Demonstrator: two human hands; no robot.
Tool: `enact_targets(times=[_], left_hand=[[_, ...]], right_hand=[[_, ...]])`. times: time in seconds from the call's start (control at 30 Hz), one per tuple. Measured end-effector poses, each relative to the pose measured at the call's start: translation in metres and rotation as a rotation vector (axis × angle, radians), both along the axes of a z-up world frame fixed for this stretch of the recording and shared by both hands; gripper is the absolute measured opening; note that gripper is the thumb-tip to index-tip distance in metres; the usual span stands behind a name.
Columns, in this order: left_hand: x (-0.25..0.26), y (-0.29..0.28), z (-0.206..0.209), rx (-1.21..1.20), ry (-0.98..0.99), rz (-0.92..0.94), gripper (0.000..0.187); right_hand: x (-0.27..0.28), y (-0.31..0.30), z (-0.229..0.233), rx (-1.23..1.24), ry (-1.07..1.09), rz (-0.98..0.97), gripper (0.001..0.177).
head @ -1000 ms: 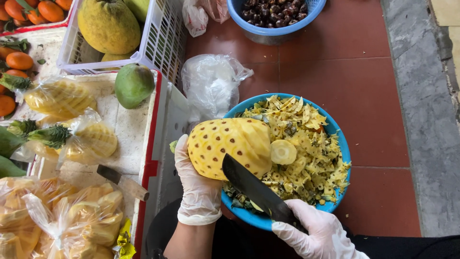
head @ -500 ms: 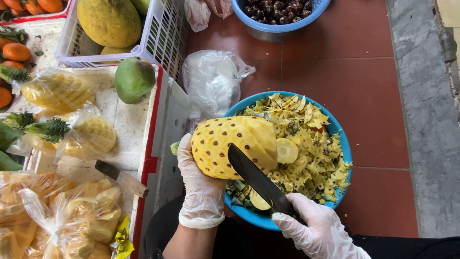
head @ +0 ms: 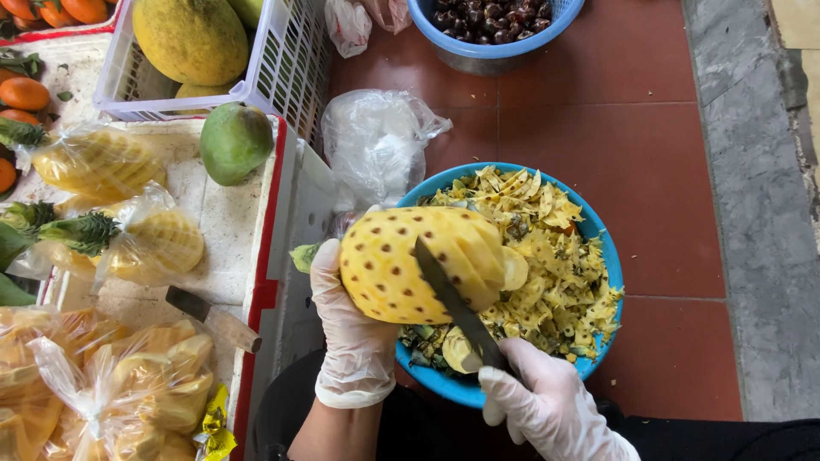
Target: Carving spiral grooves into a peeled pineapple to remove the eyes using a knife
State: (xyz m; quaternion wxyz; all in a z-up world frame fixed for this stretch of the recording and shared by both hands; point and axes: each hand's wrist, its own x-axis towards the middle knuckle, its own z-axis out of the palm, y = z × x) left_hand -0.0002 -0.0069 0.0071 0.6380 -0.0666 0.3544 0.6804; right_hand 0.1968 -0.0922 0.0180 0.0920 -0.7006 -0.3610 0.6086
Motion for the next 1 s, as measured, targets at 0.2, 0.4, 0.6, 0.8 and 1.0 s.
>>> enact_targets(times=[0.2,0.4,0.6,0.8,1.0], left_hand=[[0.002,0.000,0.001,0.096,0.017,-0.125,0.082],[0.013,0.003,0.009,-0.038,0.039,-0.037,0.064],[0.017,0.010,0.010,-0.032,0.039,-0.021,0.064],[0.009,0.008,0.011,-0.037,0.037,0.017,0.064],[0.006,0.007,0.012,-0.045,0.050,0.029,0.063]], right_hand=[[-0.001,0.003,0.001,0.089,0.118,-0.060,0.058],[0.004,-0.005,-0.030,0.254,0.083,-0.072,0.061],[0.010,-0.003,-0.006,0.091,0.068,-0.027,0.055],[0.029,-0.023,-0.018,-0.117,0.897,-0.405,0.086],[0.018,-0.021,-0.004,-0.097,0.835,-0.470,0.090]])
